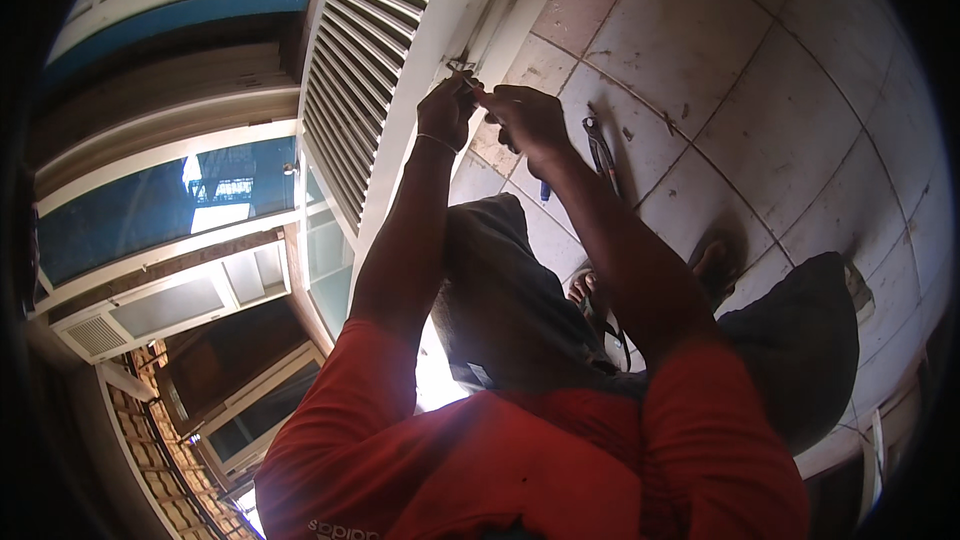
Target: The person repairs a wooden door by using a screwdriver and pliers to manipulate a hinge and other hardware while the door lies on the floor.
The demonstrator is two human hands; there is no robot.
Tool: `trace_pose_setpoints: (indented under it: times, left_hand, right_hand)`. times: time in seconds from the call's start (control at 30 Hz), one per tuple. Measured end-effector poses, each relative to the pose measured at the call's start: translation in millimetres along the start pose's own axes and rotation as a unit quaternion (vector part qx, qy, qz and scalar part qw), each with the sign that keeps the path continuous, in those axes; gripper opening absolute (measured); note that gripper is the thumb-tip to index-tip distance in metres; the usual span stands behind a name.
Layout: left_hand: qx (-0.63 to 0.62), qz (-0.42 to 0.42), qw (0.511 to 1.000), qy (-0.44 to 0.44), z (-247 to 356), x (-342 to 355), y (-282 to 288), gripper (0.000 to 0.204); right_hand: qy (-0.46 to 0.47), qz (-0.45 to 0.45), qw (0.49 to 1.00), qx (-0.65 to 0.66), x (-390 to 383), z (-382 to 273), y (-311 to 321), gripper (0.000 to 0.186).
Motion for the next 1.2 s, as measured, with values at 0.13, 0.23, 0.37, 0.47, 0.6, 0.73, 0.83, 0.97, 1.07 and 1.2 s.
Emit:
trace_pose_setpoints:
  times: [0.13, 0.23, 0.37, 0.47, 0.6, 0.73, 0.83, 0.97, 1.07, 1.2]
  left_hand:
    - [-0.005, 0.011, 1.000, 0.009, -3.9, 3.6, -0.5, 0.017]
    - [-0.006, -0.008, 1.000, -0.003, -8.4, 5.8, 0.3, 0.018]
    - [-0.034, -0.033, 0.999, -0.021, -14.4, 9.8, 5.9, 0.023]
    - [-0.048, 0.001, 0.999, -0.007, -10.0, 9.8, -2.1, 0.024]
    - [-0.071, 0.012, 0.997, 0.003, -10.8, 3.4, -5.7, 0.024]
    - [-0.079, -0.039, 0.996, 0.008, -10.2, -2.5, 3.6, 0.023]
    - [-0.061, -0.047, 0.997, -0.017, -10.1, 0.9, 2.7, 0.019]
    - [-0.056, -0.001, 0.998, -0.002, -7.9, 0.7, -9.4, 0.017]
    - [-0.066, -0.011, 0.998, 0.003, -5.6, 1.6, -9.7, 0.017]
    - [-0.067, -0.025, 0.997, 0.001, -7.1, 3.9, -8.5, 0.018]
  right_hand:
    - [-0.058, -0.121, 0.936, 0.325, -7.5, 14.5, 1.2, 0.030]
    - [-0.033, 0.050, 0.998, -0.009, -8.6, 8.3, 4.7, 0.030]
    - [0.138, 0.135, 0.826, -0.529, -13.1, -11.7, -11.6, 0.036]
    - [0.085, 0.055, 0.983, -0.152, -11.1, -8.2, 6.6, 0.036]
    - [-0.022, 0.031, 0.999, 0.030, -13.8, -5.0, -5.4, 0.031]
    - [0.213, 0.144, 0.829, -0.496, -9.5, 17.2, -28.5, 0.025]
    - [0.172, 0.120, 0.927, -0.311, -14.2, 17.7, -23.0, 0.029]
    - [-0.044, -0.006, 0.947, 0.318, -13.2, 24.0, -0.1, 0.027]
    - [-0.012, 0.090, 0.989, -0.115, -13.4, 8.0, -7.0, 0.029]
    - [0.205, 0.157, 0.790, -0.556, -19.6, -2.8, -19.6, 0.039]
Point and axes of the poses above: each hand's wrist, its own x-axis towards the middle knuckle, its own y-axis out of the back of the hand, z = x × y, the point moved 2 cm from there along x, towards the middle knuckle, and after that the axes turned 9 degrees about -z, right-handed, at the moved point
